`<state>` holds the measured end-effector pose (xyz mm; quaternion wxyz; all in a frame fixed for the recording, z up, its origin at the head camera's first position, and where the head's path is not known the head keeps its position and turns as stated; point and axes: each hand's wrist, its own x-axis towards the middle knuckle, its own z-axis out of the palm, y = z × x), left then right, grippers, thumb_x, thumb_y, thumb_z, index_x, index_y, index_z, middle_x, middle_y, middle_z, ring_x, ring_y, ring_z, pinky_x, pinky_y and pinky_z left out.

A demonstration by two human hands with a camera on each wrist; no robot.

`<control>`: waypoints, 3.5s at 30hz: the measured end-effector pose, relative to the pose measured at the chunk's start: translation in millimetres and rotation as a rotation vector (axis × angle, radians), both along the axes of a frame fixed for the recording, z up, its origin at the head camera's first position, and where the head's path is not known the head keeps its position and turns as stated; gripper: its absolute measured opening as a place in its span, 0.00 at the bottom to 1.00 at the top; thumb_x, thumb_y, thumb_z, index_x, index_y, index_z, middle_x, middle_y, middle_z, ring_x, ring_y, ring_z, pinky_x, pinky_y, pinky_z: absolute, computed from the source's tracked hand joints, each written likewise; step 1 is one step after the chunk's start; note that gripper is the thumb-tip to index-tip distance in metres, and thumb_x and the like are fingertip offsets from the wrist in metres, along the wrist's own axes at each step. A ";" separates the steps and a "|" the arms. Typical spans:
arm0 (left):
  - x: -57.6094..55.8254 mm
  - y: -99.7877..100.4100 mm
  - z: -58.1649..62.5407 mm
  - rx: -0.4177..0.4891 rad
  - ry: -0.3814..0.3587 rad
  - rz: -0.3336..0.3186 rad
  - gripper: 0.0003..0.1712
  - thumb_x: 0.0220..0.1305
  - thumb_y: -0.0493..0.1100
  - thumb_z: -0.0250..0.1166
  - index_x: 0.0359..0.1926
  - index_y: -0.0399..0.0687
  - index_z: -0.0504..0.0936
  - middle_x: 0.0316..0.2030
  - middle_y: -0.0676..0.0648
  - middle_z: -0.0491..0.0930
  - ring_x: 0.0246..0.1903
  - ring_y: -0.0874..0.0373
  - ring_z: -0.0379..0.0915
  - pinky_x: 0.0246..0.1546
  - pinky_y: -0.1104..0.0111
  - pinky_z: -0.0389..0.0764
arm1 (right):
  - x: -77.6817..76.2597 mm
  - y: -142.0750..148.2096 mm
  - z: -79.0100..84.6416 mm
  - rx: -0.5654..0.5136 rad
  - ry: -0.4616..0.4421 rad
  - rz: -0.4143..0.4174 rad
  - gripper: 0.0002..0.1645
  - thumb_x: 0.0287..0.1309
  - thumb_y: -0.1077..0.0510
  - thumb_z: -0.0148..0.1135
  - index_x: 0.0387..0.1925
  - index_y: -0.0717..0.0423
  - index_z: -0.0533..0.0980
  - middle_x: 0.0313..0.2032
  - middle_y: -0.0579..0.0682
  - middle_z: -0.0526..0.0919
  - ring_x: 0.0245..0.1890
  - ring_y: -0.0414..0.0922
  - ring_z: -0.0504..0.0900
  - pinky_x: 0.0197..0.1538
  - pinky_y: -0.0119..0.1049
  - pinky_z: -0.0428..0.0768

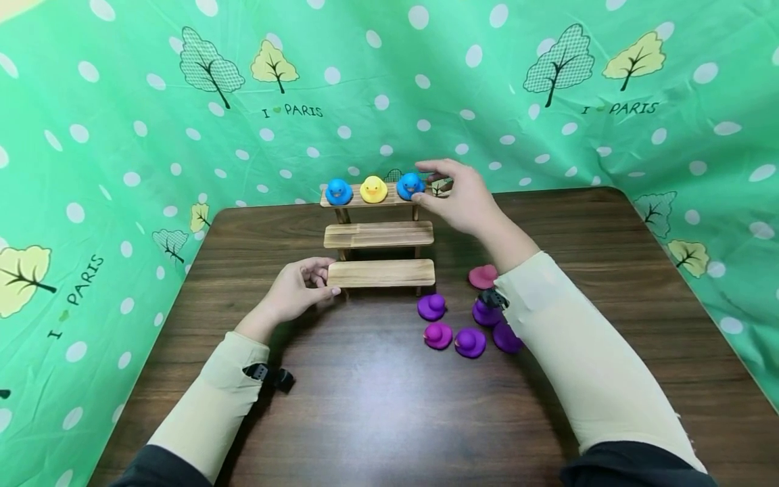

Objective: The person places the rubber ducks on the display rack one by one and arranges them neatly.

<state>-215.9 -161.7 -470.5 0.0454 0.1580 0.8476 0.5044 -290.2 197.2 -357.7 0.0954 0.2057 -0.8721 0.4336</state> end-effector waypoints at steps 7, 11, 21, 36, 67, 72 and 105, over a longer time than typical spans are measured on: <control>0.2 0.0 1.6 0.007 -0.006 0.003 0.30 0.57 0.36 0.81 0.59 0.36 0.82 0.38 0.45 0.84 0.35 0.54 0.78 0.34 0.71 0.78 | 17.2 35.1 -15.6 -0.001 -0.033 -0.072 0.28 0.65 0.48 0.74 0.64 0.49 0.80 0.58 0.52 0.84 0.55 0.50 0.82 0.59 0.47 0.78; -0.2 -0.2 1.4 0.006 -0.004 0.002 0.30 0.57 0.36 0.81 0.59 0.36 0.82 0.38 0.45 0.84 0.35 0.54 0.78 0.35 0.71 0.78 | 25.3 56.4 -33.5 0.013 -0.077 -0.103 0.26 0.66 0.47 0.73 0.62 0.50 0.82 0.54 0.52 0.86 0.50 0.48 0.83 0.54 0.39 0.78; 1.0 -0.8 1.3 -0.012 -0.004 0.007 0.29 0.57 0.38 0.81 0.59 0.38 0.82 0.39 0.46 0.83 0.35 0.54 0.78 0.32 0.70 0.77 | 40.8 94.9 -72.9 0.129 -0.238 -0.011 0.27 0.67 0.54 0.73 0.63 0.58 0.79 0.57 0.59 0.84 0.57 0.56 0.81 0.57 0.49 0.77; 1.5 -1.3 0.6 -0.011 -0.003 0.010 0.30 0.57 0.38 0.81 0.60 0.38 0.82 0.39 0.46 0.83 0.36 0.54 0.78 0.33 0.68 0.78 | 56.8 125.6 -97.1 0.207 -0.256 0.232 0.21 0.57 0.64 0.79 0.53 0.55 0.86 0.50 0.51 0.87 0.48 0.39 0.80 0.48 0.35 0.80; 1.2 -1.0 1.7 0.007 -0.003 0.005 0.30 0.57 0.38 0.82 0.60 0.38 0.83 0.38 0.46 0.82 0.36 0.54 0.78 0.30 0.70 0.78 | 57.1 116.4 -94.9 0.288 -0.200 0.122 0.14 0.57 0.51 0.81 0.46 0.45 0.89 0.46 0.44 0.89 0.51 0.41 0.84 0.52 0.33 0.79; 1.1 -1.7 0.1 0.002 0.000 0.007 0.30 0.57 0.38 0.82 0.60 0.38 0.83 0.38 0.46 0.82 0.36 0.54 0.78 0.31 0.70 0.78 | 58.3 105.0 -86.3 0.176 -0.206 0.061 0.13 0.60 0.53 0.79 0.46 0.48 0.89 0.45 0.46 0.90 0.47 0.40 0.86 0.47 0.29 0.81; -0.5 -2.1 -1.2 -0.018 0.008 0.008 0.30 0.57 0.38 0.81 0.60 0.38 0.82 0.39 0.47 0.83 0.36 0.55 0.78 0.32 0.69 0.79 | 64.1 -78.0 -27.5 -0.136 -0.015 0.032 0.14 0.61 0.55 0.78 0.48 0.54 0.88 0.44 0.47 0.89 0.43 0.43 0.88 0.50 0.42 0.86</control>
